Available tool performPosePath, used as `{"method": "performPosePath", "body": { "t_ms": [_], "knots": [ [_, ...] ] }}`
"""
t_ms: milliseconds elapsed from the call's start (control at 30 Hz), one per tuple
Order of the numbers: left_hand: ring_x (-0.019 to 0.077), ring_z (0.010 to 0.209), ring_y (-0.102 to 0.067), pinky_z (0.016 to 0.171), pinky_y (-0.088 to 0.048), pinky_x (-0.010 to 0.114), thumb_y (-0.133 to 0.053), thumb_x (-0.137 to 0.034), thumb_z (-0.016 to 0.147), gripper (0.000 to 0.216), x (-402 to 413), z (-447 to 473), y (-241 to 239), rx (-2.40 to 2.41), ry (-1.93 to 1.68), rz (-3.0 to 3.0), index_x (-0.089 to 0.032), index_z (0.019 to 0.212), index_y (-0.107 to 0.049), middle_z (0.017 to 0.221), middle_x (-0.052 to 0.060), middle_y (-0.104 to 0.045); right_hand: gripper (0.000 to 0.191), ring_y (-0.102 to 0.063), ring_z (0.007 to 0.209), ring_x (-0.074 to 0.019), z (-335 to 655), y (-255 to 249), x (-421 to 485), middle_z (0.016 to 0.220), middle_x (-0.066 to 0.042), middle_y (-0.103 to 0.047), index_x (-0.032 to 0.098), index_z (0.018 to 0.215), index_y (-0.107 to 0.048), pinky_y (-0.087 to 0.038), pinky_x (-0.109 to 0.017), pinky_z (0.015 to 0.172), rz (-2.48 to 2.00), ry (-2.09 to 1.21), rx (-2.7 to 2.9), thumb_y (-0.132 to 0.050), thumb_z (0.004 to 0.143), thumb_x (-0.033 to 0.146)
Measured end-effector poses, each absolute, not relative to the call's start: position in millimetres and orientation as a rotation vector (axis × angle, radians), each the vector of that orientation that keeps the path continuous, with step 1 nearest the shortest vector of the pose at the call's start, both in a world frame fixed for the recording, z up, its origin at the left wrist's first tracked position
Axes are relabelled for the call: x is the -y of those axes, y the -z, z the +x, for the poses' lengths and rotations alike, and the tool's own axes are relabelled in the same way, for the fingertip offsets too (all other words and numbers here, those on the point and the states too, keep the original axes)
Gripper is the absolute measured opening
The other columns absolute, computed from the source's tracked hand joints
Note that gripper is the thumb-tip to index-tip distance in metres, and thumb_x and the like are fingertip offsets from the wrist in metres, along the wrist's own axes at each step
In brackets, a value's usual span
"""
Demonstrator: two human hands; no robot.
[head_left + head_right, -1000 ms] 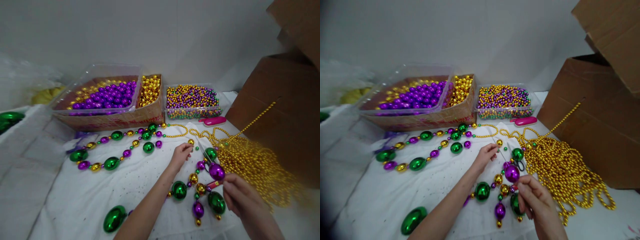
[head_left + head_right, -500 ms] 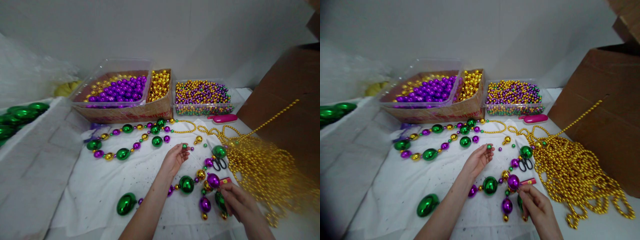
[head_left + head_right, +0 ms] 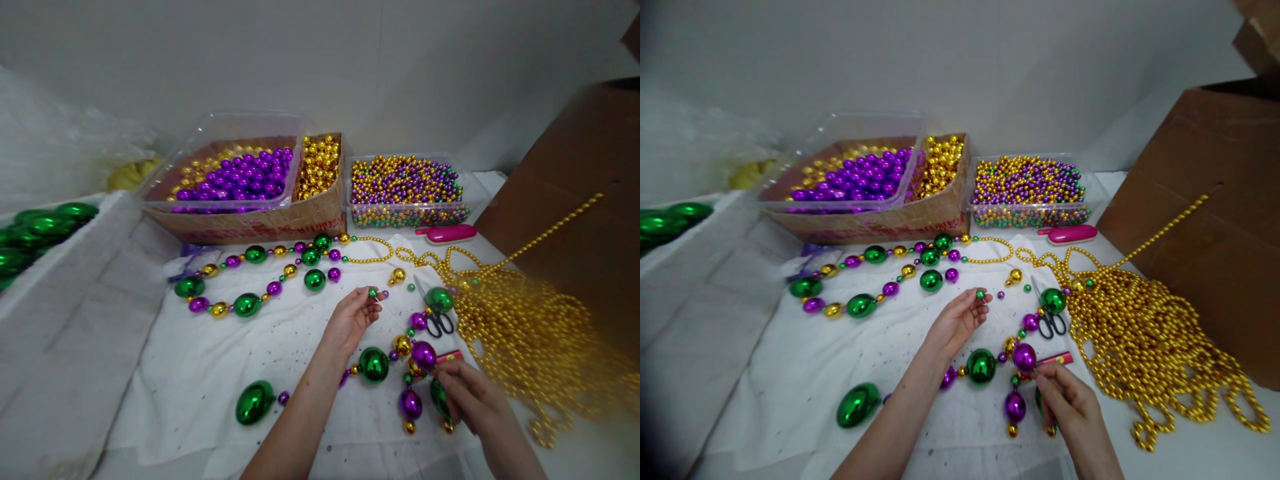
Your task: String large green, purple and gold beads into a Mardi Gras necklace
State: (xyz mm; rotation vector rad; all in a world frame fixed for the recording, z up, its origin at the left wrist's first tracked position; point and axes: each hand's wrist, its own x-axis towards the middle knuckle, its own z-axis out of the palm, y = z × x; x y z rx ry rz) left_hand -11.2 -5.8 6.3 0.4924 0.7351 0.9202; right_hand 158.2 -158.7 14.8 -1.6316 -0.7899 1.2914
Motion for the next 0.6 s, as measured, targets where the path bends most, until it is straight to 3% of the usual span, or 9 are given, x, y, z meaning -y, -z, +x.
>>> {"method": "performPosePath", "body": {
  "t_ms": [200,333,433,533,600],
  "knots": [
    [0.0125,0.077,-0.061,0.067,-0.047,0.022,-0.062,-0.035,0.082,0.026,8,-5,-11,-0.616,-0.787,0.698,-0.013,0.096,-0.062,0.099,0.011,-0.066,0.036,-0.028,0.04,-0.0057,153,-8,150,0.047,0.006,-0.044,0.017,0.082,-0.06,-0.016,-0.017,0.039,-1.502,-1.338,0.655,-0.065,0.075,0.053],
    [0.0181,0.083,-0.061,0.072,-0.047,0.029,-0.051,-0.038,0.087,0.025,-21,13,-8,-0.913,-0.816,1.079,-0.016,0.093,-0.061,0.1,0.01,-0.065,0.034,-0.028,0.041,-0.0055,157,-5,149,0.049,0.006,-0.045,0.018,0.083,-0.058,-0.016,-0.017,0.039,-1.428,-1.346,0.579,-0.065,0.077,0.051],
    [0.0247,0.102,-0.054,0.082,-0.043,0.033,-0.064,-0.026,0.076,0.012,-48,41,2,-1.131,-0.868,1.237,-0.018,0.084,-0.061,0.103,0.009,-0.062,0.032,-0.029,0.043,-0.0052,160,-6,150,0.05,0.006,-0.045,0.018,0.083,-0.057,-0.016,-0.016,0.039,-1.431,-1.346,0.558,-0.066,0.077,0.049],
    [0.0298,0.126,-0.034,0.096,-0.034,0.034,-0.076,-0.013,0.06,0.025,-65,68,10,-1.178,-0.912,1.285,-0.019,0.079,-0.061,0.112,0.009,-0.058,0.031,-0.03,0.044,-0.0051,160,-10,149,0.051,0.006,-0.045,0.019,0.083,-0.058,-0.019,-0.016,0.04,-1.422,-1.329,0.526,-0.067,0.077,0.048],
    [0.0309,0.129,-0.028,0.098,-0.031,0.034,-0.078,-0.009,0.054,0.028,-69,77,12,-1.167,-0.913,1.282,-0.019,0.071,-0.059,0.109,0.01,-0.058,0.031,-0.03,0.044,-0.0048,161,-14,149,0.051,0.006,-0.045,0.019,0.083,-0.058,-0.018,-0.016,0.04,-1.415,-1.312,0.522,-0.067,0.077,0.048]
  ]
}}
